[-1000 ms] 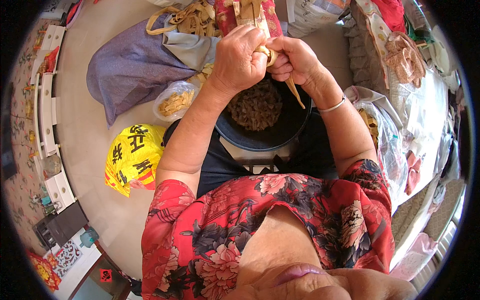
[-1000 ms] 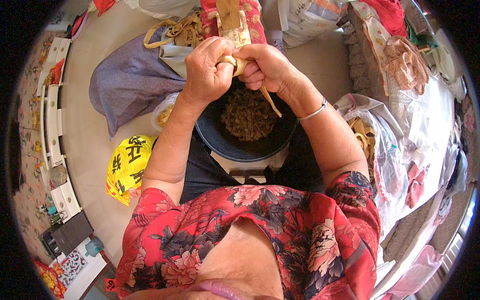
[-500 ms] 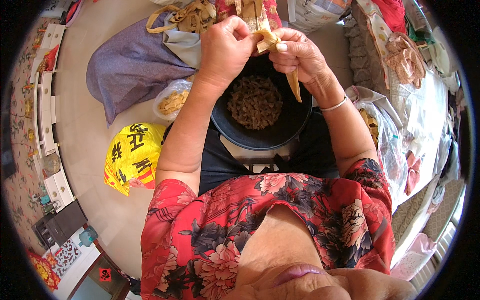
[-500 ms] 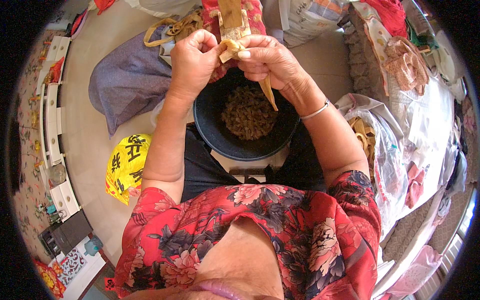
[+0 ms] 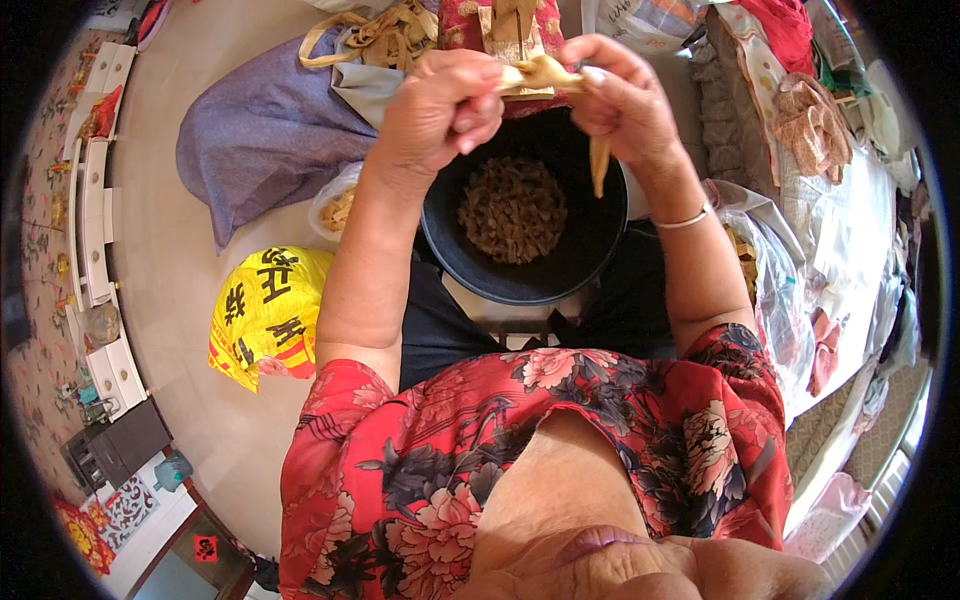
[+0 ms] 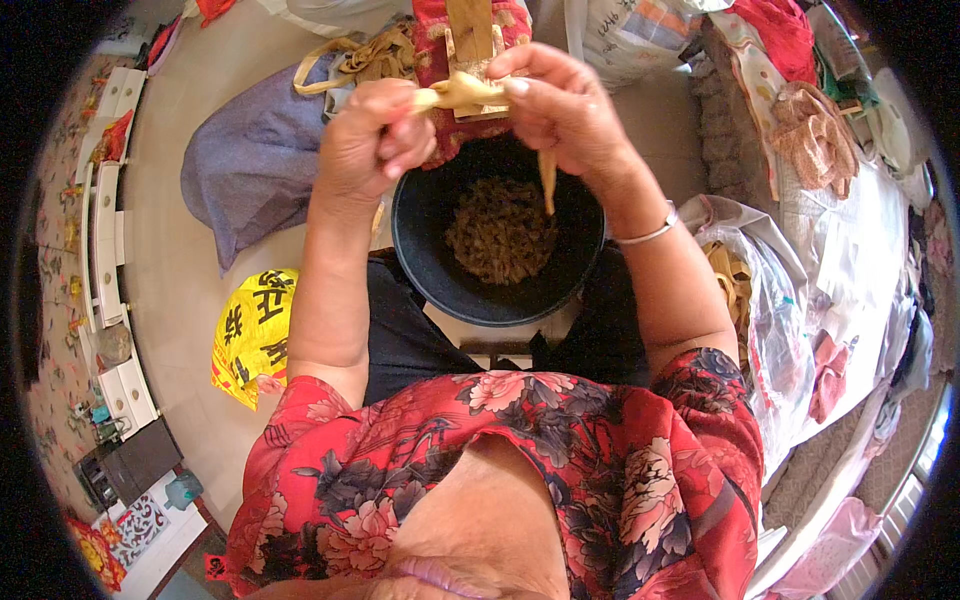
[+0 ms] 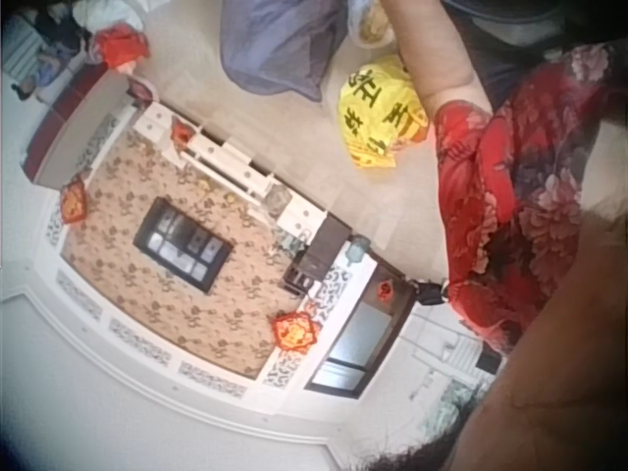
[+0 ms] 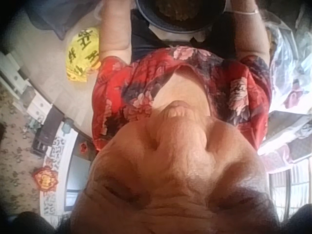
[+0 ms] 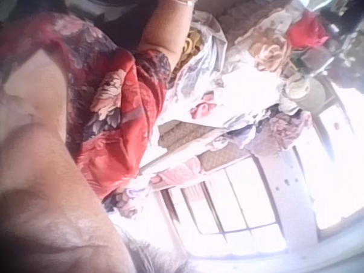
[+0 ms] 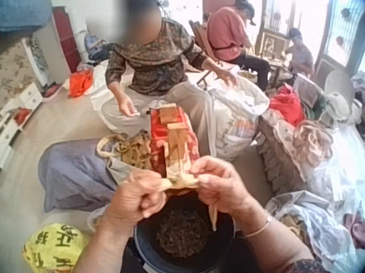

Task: The person is stuffing and folding flexible strips of food around a filling by hand and dropping the completed pieces into a bucket.

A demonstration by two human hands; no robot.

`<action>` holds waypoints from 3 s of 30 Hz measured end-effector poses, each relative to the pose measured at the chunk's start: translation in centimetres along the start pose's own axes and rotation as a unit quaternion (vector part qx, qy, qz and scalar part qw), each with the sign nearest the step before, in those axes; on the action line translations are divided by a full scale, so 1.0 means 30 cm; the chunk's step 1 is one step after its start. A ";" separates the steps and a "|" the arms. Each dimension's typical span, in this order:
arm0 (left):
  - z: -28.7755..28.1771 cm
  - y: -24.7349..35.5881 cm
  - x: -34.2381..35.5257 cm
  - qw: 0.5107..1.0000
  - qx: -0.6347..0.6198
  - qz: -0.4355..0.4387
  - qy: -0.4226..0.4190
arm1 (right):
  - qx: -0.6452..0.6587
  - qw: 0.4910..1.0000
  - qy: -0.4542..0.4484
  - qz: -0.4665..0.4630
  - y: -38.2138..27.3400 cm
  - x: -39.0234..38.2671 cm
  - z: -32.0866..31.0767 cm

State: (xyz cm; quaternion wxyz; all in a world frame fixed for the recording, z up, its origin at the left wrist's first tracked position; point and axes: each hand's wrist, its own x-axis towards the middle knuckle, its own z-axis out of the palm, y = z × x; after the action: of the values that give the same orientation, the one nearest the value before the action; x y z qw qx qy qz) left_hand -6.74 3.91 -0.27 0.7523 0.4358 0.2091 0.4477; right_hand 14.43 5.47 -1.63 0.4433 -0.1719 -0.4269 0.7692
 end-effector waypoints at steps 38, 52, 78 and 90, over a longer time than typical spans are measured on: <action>0.024 -0.110 0.017 0.968 0.234 -0.081 0.042 | 0.260 0.966 -0.015 0.002 -0.036 -0.029 0.038; 0.240 -0.195 -0.255 0.996 0.006 0.081 0.023 | 0.072 0.990 0.020 0.122 -0.047 -0.281 0.327; 0.556 -0.265 -0.463 0.795 0.496 0.289 0.197 | -0.573 0.780 0.127 -0.218 0.157 -0.580 0.366; 0.557 -0.213 -0.420 0.743 0.542 0.366 0.142 | 0.134 0.977 0.041 0.160 0.084 -0.616 0.344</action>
State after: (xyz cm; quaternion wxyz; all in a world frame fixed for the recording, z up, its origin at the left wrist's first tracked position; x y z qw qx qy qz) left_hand 1.74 -16.10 2.28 0.1295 0.7445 0.3450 0.5568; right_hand 16.57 -15.65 0.17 0.3506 -0.2084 -0.2681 0.8728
